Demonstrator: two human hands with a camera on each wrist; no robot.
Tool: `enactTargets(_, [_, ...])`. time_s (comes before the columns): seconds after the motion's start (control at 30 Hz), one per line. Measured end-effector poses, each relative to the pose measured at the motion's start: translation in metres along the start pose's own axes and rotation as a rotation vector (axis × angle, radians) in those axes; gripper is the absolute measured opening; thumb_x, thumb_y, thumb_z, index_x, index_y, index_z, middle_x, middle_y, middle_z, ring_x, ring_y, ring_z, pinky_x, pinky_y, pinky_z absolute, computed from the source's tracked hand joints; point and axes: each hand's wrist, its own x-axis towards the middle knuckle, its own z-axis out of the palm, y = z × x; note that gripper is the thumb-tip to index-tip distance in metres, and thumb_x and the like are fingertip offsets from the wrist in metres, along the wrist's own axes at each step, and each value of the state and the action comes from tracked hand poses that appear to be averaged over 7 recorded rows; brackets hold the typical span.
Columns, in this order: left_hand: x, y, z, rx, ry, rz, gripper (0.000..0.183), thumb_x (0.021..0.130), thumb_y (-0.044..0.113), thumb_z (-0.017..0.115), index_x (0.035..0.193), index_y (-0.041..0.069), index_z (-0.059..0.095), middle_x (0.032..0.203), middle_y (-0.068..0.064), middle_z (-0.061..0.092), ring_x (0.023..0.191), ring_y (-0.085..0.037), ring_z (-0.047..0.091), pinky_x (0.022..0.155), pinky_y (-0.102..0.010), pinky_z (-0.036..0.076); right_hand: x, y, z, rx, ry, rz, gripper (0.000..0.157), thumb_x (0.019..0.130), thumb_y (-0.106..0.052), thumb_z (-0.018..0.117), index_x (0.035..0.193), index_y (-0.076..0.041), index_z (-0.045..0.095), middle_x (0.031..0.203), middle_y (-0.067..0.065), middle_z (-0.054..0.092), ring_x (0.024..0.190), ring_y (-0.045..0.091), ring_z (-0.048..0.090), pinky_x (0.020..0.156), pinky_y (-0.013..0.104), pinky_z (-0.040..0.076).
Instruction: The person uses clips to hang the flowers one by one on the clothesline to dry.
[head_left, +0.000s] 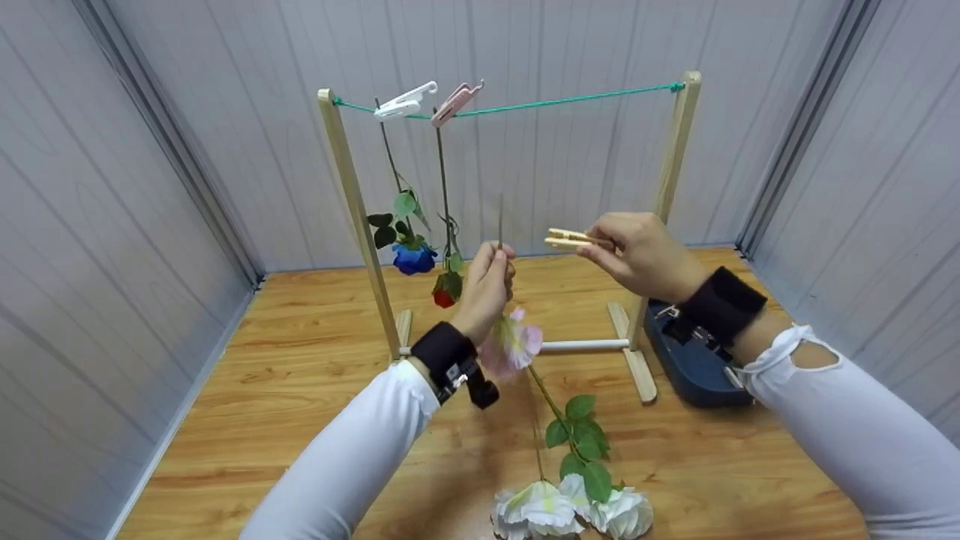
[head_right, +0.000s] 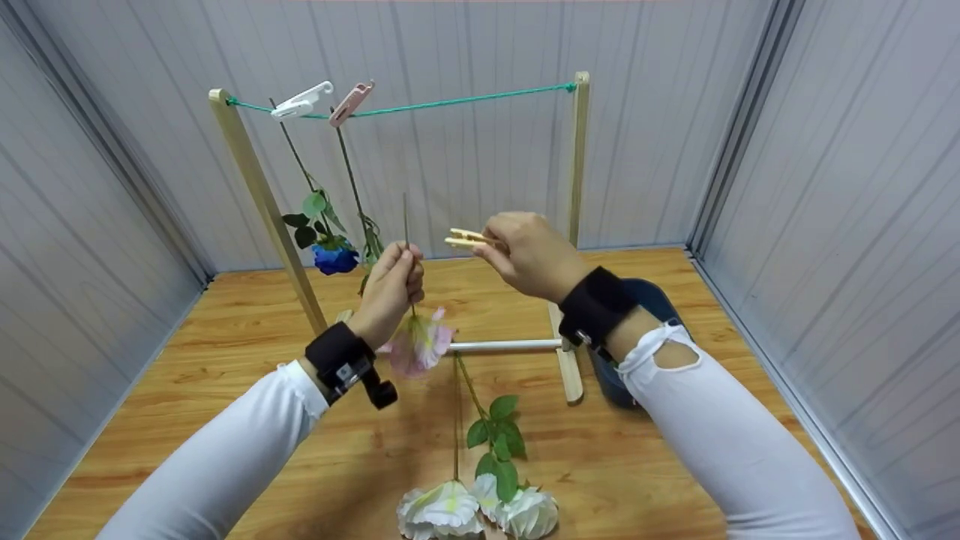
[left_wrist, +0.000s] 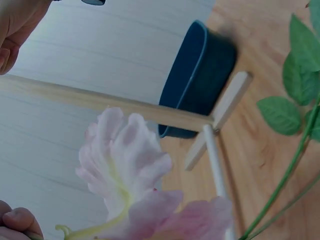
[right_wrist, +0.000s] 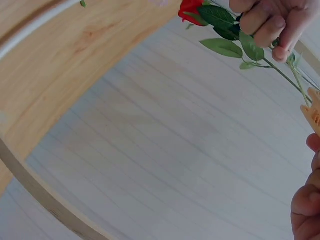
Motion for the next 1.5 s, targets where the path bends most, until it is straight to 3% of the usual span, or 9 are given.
enactTargets(0.47, [0.047, 0.031, 0.003, 0.088, 0.015, 0.187, 0.023, 0.119, 0.010, 0.025, 0.113, 0.007, 0.048, 0.086, 0.001, 0.038, 0.070, -0.010, 0.033, 0.066, -0.024, 0.030, 0.060, -0.003, -0.026, -0.068, -0.026, 0.043, 0.018, 0.103, -0.007, 0.074, 0.097, 0.010, 0.072, 0.081, 0.021, 0.065, 0.069, 0.026, 0.052, 0.065, 0.030, 0.038])
enactTargets(0.67, [0.059, 0.042, 0.000, 0.120, 0.039, 0.230, 0.025, 0.119, 0.009, 0.024, 0.115, 0.002, 0.048, 0.088, 0.000, 0.037, 0.073, -0.011, 0.034, 0.069, -0.025, 0.030, 0.085, -0.002, -0.030, -0.055, 0.005, 0.082, 0.017, 0.103, -0.004, 0.073, 0.099, 0.012, 0.072, 0.079, 0.021, 0.061, 0.070, 0.020, 0.044, 0.066, 0.025, 0.031])
enactTargets(0.87, [0.067, 0.048, 0.000, 0.149, 0.043, 0.220, 0.024, 0.120, 0.011, 0.023, 0.118, 0.004, 0.046, 0.091, -0.001, 0.037, 0.079, -0.012, 0.035, 0.074, -0.025, 0.030, 0.109, -0.003, -0.033, -0.066, 0.000, 0.105, 0.019, 0.106, -0.004, 0.068, 0.103, 0.015, 0.070, 0.086, 0.025, 0.062, 0.073, 0.023, 0.045, 0.069, 0.025, 0.031])
enactTargets(1.1, [0.077, 0.050, 0.001, 0.141, 0.051, 0.215, 0.023, 0.120, 0.010, 0.022, 0.117, 0.003, 0.044, 0.090, -0.001, 0.034, 0.078, -0.012, 0.033, 0.074, -0.025, 0.029, 0.134, -0.004, -0.035, -0.100, -0.016, 0.194, 0.022, 0.108, -0.006, 0.064, 0.105, 0.015, 0.069, 0.086, 0.017, 0.056, 0.077, 0.018, 0.040, 0.072, 0.028, 0.031])
enactTargets(1.5, [0.084, 0.048, 0.004, 0.143, 0.068, 0.212, 0.021, 0.120, 0.009, 0.022, 0.114, 0.007, 0.042, 0.095, -0.003, 0.033, 0.087, -0.015, 0.035, 0.082, -0.026, 0.028, 0.163, -0.005, -0.033, -0.127, -0.072, 0.274, 0.029, 0.113, -0.012, 0.058, 0.116, 0.015, 0.068, 0.105, 0.027, 0.062, 0.089, 0.029, 0.049, 0.080, 0.036, 0.038])
